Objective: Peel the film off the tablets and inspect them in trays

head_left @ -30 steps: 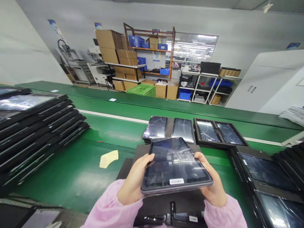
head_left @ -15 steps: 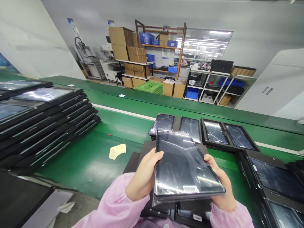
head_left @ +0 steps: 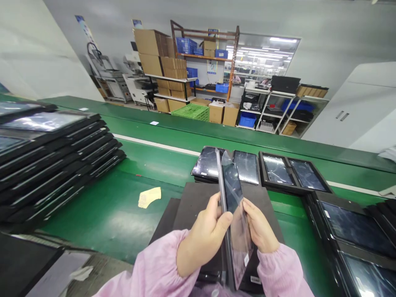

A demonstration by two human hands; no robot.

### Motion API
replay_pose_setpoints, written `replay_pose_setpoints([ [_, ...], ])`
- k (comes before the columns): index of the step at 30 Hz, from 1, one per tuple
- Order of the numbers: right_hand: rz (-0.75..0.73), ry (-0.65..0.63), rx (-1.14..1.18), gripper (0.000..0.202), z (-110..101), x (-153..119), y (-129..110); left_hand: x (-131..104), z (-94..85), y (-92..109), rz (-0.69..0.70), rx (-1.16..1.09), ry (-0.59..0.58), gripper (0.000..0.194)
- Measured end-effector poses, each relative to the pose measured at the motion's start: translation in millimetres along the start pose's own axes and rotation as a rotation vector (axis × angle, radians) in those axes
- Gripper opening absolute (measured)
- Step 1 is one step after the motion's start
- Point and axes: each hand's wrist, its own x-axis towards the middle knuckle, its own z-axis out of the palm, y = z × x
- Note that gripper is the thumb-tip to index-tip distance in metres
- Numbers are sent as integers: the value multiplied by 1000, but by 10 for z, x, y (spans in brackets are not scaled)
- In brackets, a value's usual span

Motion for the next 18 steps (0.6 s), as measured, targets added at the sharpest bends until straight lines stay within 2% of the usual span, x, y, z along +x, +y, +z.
replay_pose_setpoints([
  [5,0,15,50,30,14,-46,10,-27,65,-58,36,64,-3,49],
  [12,15,55,88,35,-133,-83,106,-102,180,-191,72,-51,-120,53],
  [14,7,51,105,33,-169,-84,123,-128,183,-172,92,0,-79,45],
  [16,-13,57,134,28,-165,-83,144,-134,201,-100,95,101,3,28],
  [18,-2,92,197,19,-123,-93,183,-103,254,-14,124,183,69,28],
])
